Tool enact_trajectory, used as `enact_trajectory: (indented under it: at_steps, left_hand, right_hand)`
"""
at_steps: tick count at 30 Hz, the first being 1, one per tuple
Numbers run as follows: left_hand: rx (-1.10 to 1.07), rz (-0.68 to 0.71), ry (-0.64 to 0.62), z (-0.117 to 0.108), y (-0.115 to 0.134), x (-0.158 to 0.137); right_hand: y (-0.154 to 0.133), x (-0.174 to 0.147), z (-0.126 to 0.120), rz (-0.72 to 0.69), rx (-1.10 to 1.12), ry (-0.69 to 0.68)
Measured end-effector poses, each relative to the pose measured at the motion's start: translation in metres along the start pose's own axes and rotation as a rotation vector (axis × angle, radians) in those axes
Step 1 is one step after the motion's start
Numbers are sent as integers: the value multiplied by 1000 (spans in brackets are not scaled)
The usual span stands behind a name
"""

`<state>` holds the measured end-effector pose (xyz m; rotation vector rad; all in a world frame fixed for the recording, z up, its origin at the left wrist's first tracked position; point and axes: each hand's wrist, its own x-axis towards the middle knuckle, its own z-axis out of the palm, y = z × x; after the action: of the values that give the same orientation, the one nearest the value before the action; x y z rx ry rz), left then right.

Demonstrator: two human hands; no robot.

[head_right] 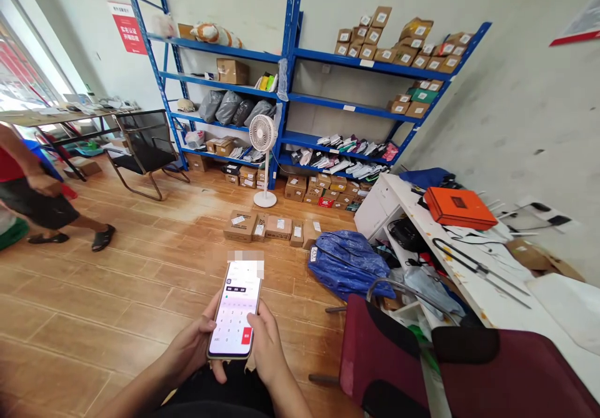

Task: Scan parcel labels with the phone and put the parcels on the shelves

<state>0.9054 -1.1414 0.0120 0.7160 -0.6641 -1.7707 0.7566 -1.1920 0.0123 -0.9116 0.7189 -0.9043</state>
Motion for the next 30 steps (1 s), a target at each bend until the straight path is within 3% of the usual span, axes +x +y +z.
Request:
enact_trajectory:
  at_steps: [6,12,20,25,28,30]
  left_hand:
    - [-47,35,21,-4,-10,5]
    - [-55,60,47,-1,-8,3]
    - [43,56,83,6,6,-10]
    - [143,63,207,11,5,-10]
    - [274,44,244,11,3,-8]
    - [230,46,243,7,0,-6]
  right_hand:
    - [15,4,-6,38,53,7]
    - [12,6,-4,31,22,-97]
    - [15,10,6,-5,10,-152]
    - [13,5,3,-61,-52,-267]
    - [14,5,0,-34,-38,-284]
    - [17,6,-2,-4,2,-280]
